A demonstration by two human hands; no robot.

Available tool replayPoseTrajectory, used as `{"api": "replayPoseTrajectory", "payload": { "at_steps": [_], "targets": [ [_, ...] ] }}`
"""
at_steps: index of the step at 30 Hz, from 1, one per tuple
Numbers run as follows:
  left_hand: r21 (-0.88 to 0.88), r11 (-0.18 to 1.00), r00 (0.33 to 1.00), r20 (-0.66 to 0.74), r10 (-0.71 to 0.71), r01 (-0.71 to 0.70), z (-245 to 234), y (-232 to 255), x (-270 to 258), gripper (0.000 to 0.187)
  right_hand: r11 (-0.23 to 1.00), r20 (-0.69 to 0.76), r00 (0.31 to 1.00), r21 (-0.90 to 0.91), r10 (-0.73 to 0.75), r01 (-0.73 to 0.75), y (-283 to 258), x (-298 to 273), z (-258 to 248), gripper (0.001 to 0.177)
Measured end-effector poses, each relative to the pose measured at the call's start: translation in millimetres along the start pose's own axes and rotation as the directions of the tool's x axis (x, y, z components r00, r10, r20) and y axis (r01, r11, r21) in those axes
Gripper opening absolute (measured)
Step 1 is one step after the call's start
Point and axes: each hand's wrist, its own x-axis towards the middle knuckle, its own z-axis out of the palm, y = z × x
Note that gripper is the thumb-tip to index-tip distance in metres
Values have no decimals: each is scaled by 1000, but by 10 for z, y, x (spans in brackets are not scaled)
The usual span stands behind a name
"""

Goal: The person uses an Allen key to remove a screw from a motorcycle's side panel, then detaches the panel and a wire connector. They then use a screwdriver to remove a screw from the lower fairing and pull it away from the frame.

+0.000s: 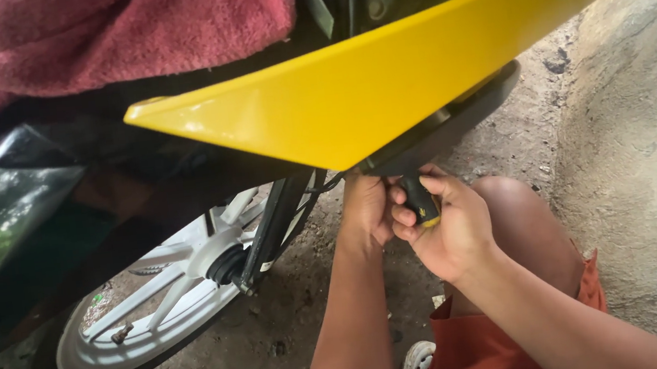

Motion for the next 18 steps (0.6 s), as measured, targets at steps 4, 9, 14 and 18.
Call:
{"api": "replayPoseTrajectory", "payload": {
  "at_steps": [4, 9, 14, 18],
  "targets": [
    [92, 994, 996, -71, -59, 66, 127, 38, -3, 19, 999, 80, 997, 26, -21, 19, -78, 6, 24, 19],
    [46, 993, 994, 4, -111, 110, -19, -185, 309, 8, 999, 103, 994, 48, -25, 20, -185, -28, 50, 19],
    [-55, 995, 991, -99, -86, 81, -5, -270, 448, 8, 992, 125, 992, 120, 13, -28, -216, -3, -1, 19],
    [-38, 987, 985, -70, -160, 158, 50, -400, 498, 10, 986, 146, 989, 166, -22, -2, -241, 32, 56, 20]
  ]
}}
